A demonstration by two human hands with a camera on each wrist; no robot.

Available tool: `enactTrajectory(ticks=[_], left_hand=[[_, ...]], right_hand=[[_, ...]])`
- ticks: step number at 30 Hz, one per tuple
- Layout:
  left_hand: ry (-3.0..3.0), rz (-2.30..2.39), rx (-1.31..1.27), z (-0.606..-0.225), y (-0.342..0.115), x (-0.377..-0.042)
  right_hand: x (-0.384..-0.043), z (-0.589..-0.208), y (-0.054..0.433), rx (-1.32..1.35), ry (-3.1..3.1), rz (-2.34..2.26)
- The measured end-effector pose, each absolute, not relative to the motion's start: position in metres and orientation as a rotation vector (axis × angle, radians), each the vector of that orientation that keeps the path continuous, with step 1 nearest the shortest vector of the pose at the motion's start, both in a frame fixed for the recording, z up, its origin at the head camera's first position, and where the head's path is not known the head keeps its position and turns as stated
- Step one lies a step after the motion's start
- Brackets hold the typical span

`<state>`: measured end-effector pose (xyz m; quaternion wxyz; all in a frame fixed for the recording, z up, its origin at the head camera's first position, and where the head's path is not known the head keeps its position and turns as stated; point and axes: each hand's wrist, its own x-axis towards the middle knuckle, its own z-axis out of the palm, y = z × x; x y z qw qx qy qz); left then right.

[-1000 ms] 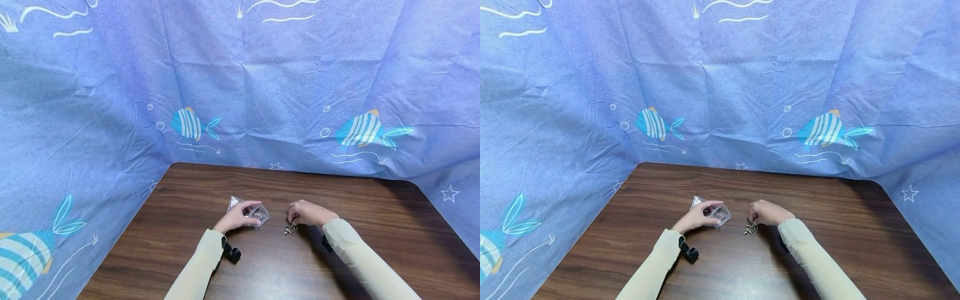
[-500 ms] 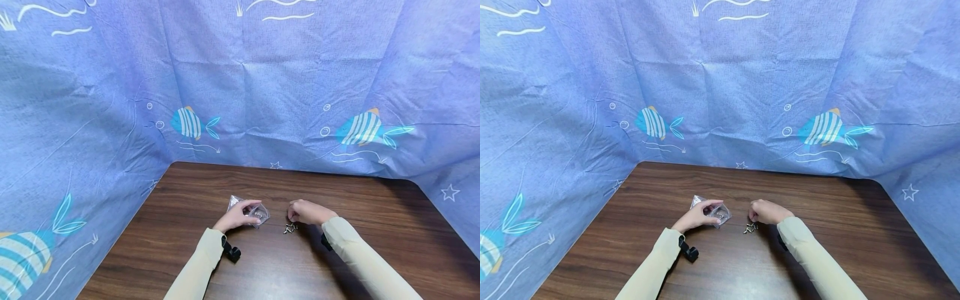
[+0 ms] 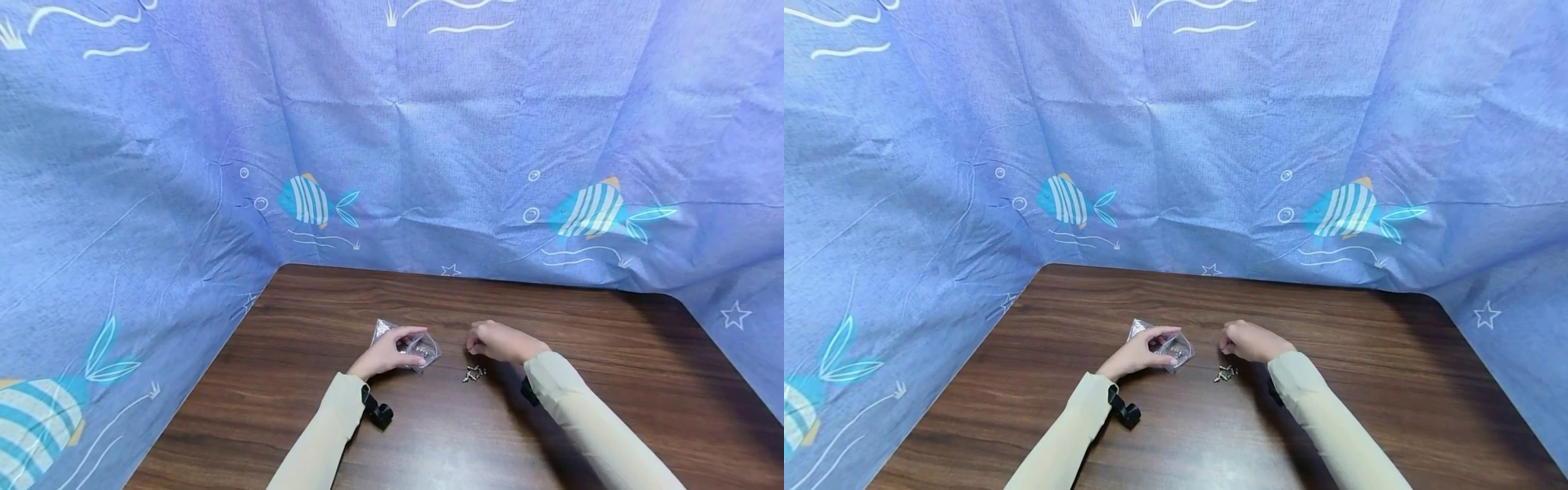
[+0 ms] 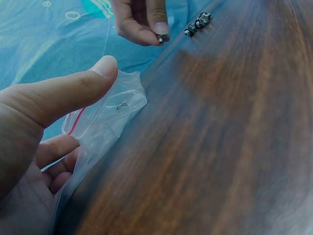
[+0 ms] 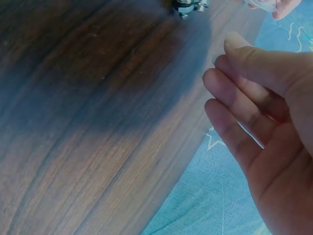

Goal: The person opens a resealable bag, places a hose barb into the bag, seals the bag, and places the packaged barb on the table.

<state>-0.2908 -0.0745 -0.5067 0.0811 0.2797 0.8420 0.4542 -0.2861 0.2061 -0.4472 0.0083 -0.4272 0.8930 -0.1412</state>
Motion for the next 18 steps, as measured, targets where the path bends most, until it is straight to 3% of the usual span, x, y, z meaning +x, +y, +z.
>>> enactTrajectory(ticks=[18], left_hand=[[2.509, 1.364, 0.83, -0.51, -0.075, -0.291]], right_hand=[[-0.293, -0.434, 0.185, -1.344, 2.845, -0.481]])
